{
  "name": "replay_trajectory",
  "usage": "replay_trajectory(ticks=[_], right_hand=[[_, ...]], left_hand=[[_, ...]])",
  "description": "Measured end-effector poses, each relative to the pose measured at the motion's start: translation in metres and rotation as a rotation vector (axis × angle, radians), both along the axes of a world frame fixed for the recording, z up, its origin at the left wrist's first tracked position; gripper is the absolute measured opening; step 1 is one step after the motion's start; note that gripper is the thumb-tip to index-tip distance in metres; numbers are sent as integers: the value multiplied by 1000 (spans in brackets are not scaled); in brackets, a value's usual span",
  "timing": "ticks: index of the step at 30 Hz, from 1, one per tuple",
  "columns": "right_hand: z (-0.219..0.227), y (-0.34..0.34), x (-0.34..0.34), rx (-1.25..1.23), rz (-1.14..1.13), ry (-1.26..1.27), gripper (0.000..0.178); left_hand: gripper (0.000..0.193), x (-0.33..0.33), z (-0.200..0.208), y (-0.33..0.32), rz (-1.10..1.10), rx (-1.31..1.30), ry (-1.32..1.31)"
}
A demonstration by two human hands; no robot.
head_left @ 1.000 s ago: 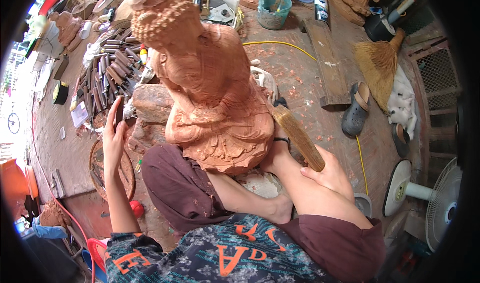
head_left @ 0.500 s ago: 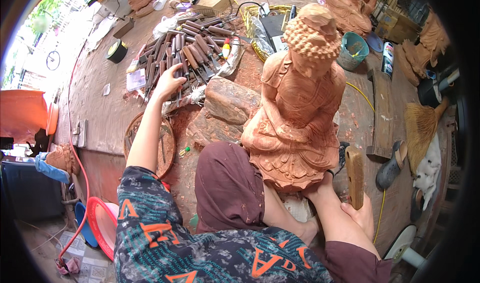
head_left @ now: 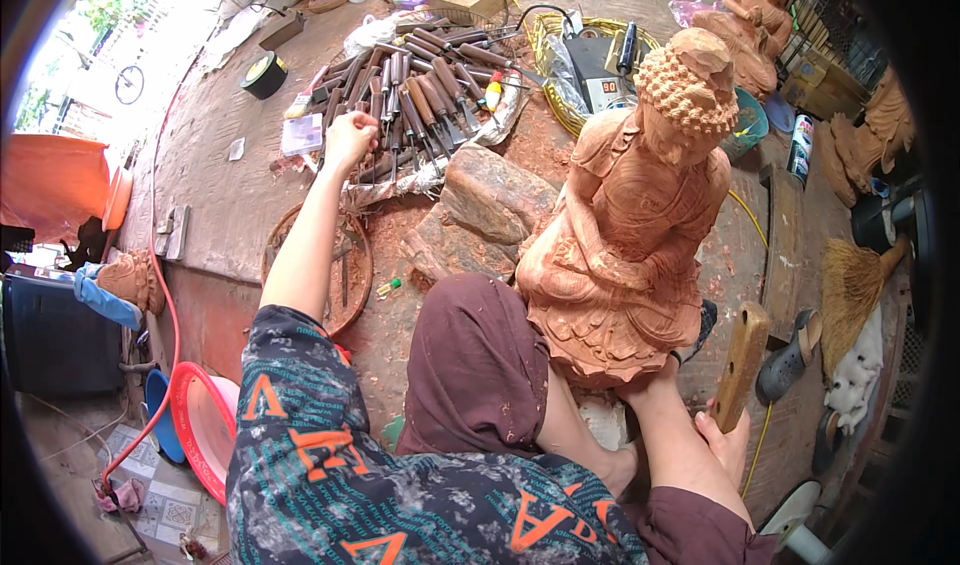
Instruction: The person carves a wooden statue using a chisel and mallet, then switches to a power drill to refine the details. The person works on the lower section of the statue, which is placed on their lap.
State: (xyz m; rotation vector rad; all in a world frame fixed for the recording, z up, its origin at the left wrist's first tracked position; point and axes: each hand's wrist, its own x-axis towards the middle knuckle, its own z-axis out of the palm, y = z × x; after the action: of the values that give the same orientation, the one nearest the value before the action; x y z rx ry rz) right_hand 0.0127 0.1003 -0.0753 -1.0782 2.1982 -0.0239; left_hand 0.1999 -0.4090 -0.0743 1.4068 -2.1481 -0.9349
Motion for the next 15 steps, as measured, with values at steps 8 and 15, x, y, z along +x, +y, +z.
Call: replay_trajectory(ticks=[8,15], right_hand=[[-3,-6,-5,33,-177,-382,58],[-73,20,-16,814,1413,2622,57]], left_hand=[[7,9,-32,28,115,-53,-81],[15,44,-60,-22,240,-95,-111]])
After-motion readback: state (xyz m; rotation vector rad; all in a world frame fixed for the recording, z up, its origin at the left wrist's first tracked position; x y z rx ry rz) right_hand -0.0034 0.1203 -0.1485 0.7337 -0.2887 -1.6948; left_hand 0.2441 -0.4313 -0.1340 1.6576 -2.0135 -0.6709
